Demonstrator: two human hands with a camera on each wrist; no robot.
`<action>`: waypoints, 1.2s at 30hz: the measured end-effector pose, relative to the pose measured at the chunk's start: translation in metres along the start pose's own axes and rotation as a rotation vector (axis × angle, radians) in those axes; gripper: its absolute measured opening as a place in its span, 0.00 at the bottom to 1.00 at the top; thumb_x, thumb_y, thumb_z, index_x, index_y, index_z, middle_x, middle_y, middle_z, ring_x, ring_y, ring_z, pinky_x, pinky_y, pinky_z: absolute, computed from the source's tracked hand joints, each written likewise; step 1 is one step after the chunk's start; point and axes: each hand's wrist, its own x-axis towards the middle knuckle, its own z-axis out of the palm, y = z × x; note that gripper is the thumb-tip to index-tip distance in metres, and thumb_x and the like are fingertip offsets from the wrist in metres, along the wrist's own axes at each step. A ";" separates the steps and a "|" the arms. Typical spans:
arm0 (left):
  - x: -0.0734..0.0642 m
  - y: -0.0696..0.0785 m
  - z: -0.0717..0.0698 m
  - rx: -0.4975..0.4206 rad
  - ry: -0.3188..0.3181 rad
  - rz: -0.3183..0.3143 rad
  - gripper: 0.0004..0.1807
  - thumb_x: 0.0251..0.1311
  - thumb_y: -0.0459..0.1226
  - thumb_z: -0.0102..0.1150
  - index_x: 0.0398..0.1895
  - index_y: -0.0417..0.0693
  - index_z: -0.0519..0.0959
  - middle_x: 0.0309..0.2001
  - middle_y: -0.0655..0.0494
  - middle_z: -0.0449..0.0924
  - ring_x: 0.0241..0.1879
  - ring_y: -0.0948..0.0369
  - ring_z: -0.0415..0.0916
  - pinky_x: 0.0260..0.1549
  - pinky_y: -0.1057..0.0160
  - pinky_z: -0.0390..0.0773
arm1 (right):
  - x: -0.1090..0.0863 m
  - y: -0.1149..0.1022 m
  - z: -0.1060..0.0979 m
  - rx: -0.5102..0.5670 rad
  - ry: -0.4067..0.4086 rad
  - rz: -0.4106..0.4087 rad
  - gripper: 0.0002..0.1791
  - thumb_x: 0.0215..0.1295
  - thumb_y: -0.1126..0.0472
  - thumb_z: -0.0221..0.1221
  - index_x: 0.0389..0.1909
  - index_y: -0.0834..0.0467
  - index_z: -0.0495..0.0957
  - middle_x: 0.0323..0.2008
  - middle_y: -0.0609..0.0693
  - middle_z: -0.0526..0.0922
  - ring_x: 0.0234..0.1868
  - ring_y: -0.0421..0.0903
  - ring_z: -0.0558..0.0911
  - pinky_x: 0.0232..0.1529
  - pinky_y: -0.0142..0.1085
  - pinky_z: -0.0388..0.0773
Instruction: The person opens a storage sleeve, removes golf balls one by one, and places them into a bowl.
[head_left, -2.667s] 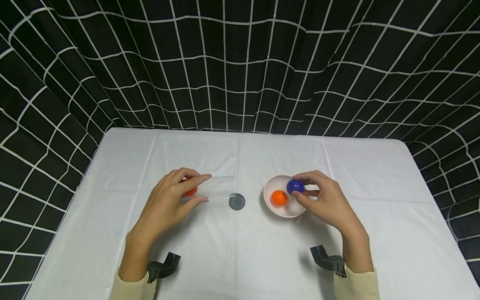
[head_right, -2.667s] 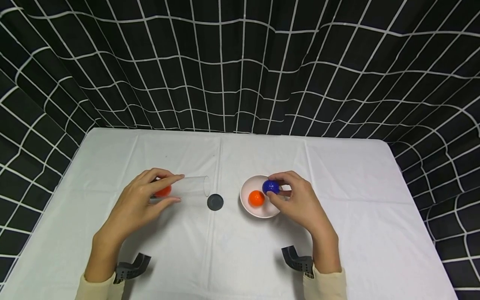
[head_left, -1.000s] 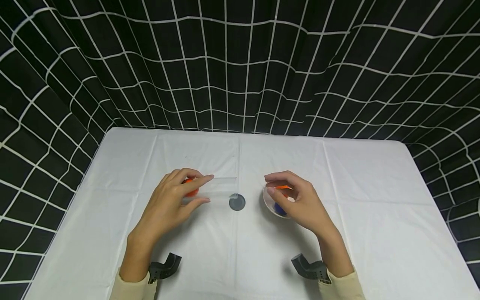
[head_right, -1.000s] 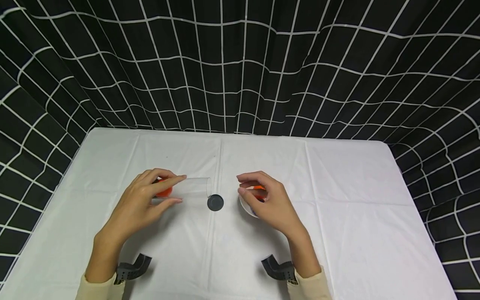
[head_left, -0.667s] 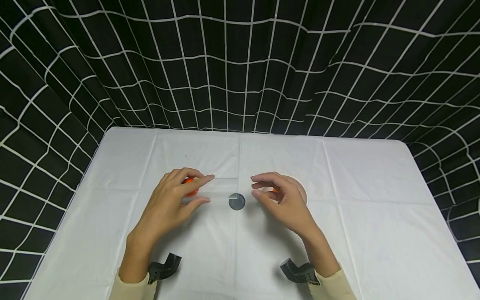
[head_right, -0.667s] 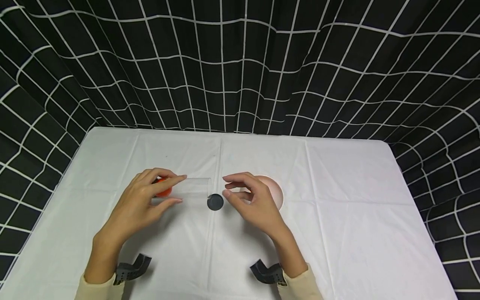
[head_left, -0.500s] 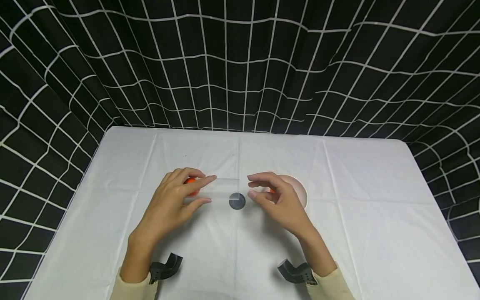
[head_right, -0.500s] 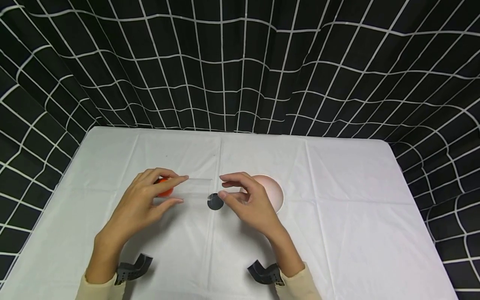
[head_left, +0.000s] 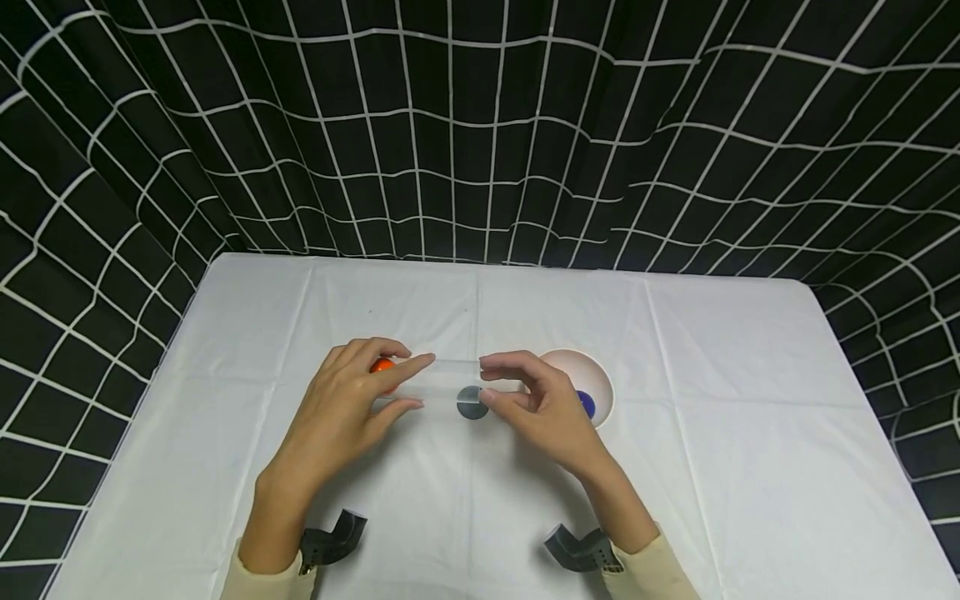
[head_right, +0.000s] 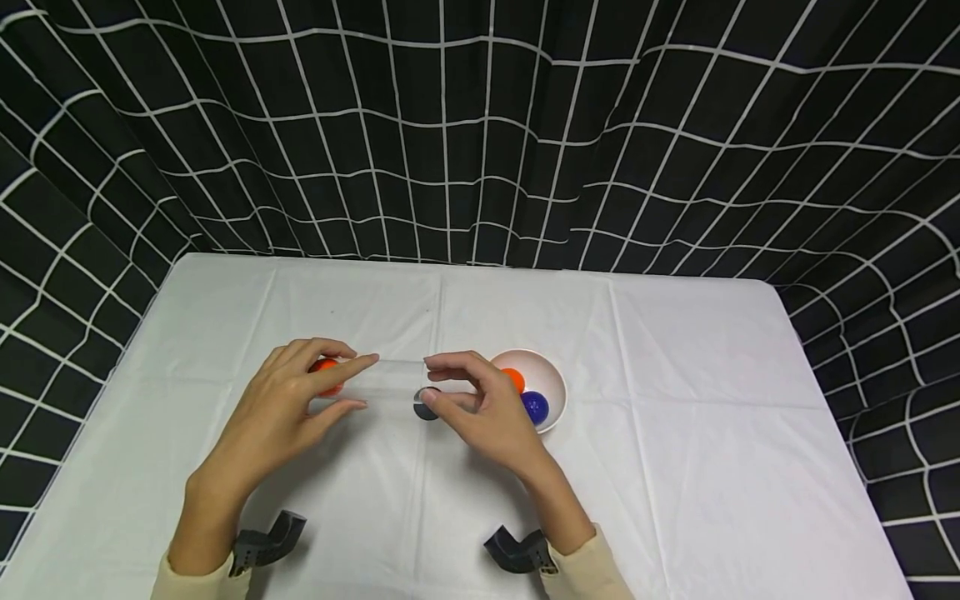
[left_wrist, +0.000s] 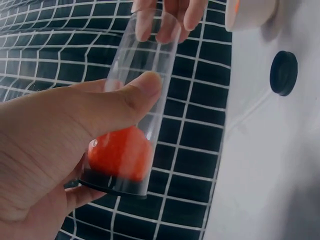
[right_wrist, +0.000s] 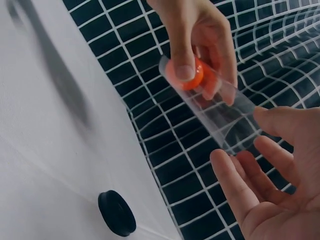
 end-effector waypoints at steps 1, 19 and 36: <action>0.000 0.000 0.000 0.003 0.001 0.002 0.30 0.57 0.43 0.79 0.65 0.63 0.84 0.55 0.55 0.83 0.56 0.52 0.78 0.64 0.50 0.73 | 0.000 0.001 0.000 0.000 0.000 0.006 0.21 0.69 0.71 0.66 0.62 0.65 0.79 0.57 0.66 0.83 0.53 0.37 0.88 0.54 0.33 0.88; -0.002 0.001 -0.006 0.030 0.000 -0.016 0.29 0.57 0.41 0.80 0.64 0.63 0.85 0.54 0.54 0.83 0.57 0.52 0.78 0.64 0.49 0.74 | 0.002 0.008 0.009 0.010 0.031 0.049 0.23 0.67 0.70 0.68 0.63 0.62 0.79 0.60 0.63 0.83 0.60 0.35 0.84 0.56 0.27 0.84; -0.001 0.000 -0.005 0.039 -0.020 -0.032 0.29 0.58 0.43 0.79 0.64 0.65 0.85 0.57 0.56 0.82 0.60 0.51 0.78 0.66 0.49 0.73 | 0.002 0.010 0.009 -0.012 0.031 0.055 0.23 0.68 0.68 0.68 0.63 0.62 0.79 0.60 0.64 0.84 0.61 0.39 0.85 0.57 0.28 0.84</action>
